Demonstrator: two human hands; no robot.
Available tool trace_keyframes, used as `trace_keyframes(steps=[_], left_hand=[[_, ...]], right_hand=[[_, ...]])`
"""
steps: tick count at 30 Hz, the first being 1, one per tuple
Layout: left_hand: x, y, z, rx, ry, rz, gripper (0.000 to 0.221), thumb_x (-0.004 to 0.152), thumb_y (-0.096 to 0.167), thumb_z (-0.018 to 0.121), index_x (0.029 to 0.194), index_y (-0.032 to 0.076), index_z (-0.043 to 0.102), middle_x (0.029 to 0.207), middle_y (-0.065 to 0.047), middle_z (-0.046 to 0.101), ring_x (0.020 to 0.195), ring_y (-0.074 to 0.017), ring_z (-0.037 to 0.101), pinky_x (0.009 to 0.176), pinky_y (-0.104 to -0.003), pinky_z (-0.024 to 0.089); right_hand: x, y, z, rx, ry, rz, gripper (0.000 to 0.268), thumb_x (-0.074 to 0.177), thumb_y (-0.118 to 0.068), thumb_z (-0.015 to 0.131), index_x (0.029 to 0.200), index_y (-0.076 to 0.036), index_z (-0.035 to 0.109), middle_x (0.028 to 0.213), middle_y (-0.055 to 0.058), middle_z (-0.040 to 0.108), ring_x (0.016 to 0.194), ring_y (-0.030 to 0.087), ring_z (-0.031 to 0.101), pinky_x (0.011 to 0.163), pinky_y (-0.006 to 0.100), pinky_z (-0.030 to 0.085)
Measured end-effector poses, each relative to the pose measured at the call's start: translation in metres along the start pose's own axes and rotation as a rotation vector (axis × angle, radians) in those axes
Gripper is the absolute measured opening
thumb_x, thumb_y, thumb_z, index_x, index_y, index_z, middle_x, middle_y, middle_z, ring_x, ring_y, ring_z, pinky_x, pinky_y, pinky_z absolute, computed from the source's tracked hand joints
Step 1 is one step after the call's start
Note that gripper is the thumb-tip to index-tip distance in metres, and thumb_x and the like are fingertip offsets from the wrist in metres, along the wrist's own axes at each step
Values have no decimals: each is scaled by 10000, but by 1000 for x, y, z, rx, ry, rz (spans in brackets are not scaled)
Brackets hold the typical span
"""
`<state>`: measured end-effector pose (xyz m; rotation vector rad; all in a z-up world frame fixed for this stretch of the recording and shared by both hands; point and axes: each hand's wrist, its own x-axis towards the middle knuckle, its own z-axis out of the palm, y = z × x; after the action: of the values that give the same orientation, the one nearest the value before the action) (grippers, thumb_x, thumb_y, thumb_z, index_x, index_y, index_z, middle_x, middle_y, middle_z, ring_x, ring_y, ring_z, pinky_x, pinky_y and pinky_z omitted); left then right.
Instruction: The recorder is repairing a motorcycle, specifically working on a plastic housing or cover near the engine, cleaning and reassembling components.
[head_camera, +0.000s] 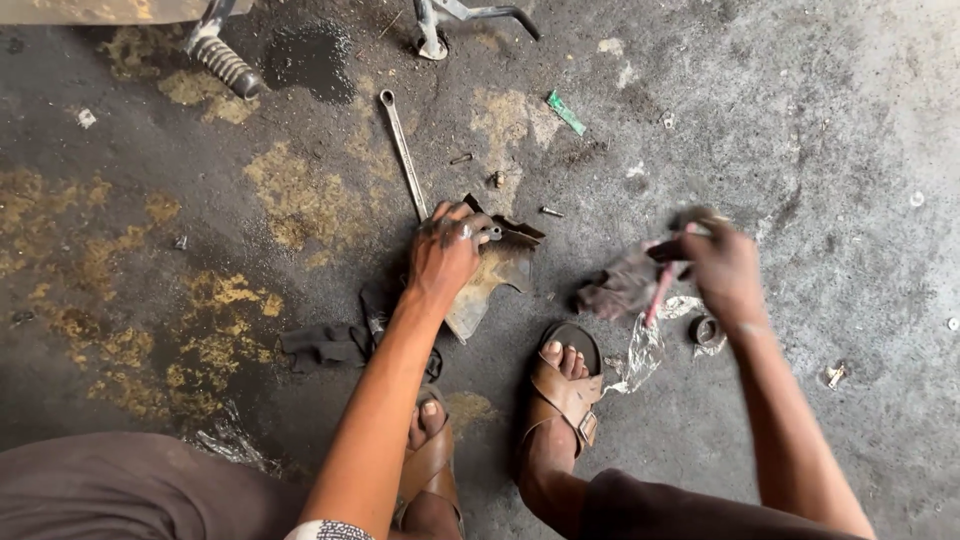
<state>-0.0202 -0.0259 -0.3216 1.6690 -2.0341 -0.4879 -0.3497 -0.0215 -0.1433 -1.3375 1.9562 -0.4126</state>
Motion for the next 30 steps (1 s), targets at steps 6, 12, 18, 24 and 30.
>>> trace_keyframes(steps=[6, 12, 18, 24, 30], left_hand=[[1, 8, -10, -155, -36, -120, 288, 813, -58, 720, 1041, 106, 788, 1127, -159, 725, 994, -279, 671, 697, -349, 610], [0, 10, -9, -160, 29, -114, 301, 809, -68, 726, 1049, 103, 786, 1075, -128, 742, 930, -230, 674, 726, -339, 594], [-1, 13, -7, -196, 43, -149, 311, 774, -74, 741, 1042, 81, 776, 1032, -147, 739, 871, -231, 673, 684, -327, 593], [-1, 12, -7, -215, 39, -165, 274, 811, -77, 720, 1043, 59, 771, 1015, -150, 733, 799, -209, 678, 587, -272, 583], [5, 15, -15, -314, -67, -286, 231, 873, -67, 681, 1074, 32, 738, 1088, -126, 748, 689, -141, 679, 458, -231, 546]], right_hand=[[-60, 24, -42, 938, -555, 25, 235, 1161, -184, 524, 1107, 43, 546, 1172, 325, 757, 871, 307, 689, 859, 424, 584], [-88, 35, -22, 248, -611, 608, 544, 865, -43, 621, 1389, -160, 533, 948, 142, 691, 758, 191, 626, 707, 332, 564], [-104, 49, -21, 231, -326, 509, 344, 1056, -243, 530, 1256, 30, 588, 697, 13, 441, 531, 112, 336, 431, 274, 290], [-108, 1, -5, 104, -95, 150, 346, 1057, -246, 428, 1205, -53, 673, 647, -13, 516, 481, 98, 406, 393, 268, 339], [-90, -39, 61, -204, -61, -123, 350, 1045, -229, 524, 1309, -34, 645, 541, 88, 552, 430, 123, 471, 402, 300, 354]])
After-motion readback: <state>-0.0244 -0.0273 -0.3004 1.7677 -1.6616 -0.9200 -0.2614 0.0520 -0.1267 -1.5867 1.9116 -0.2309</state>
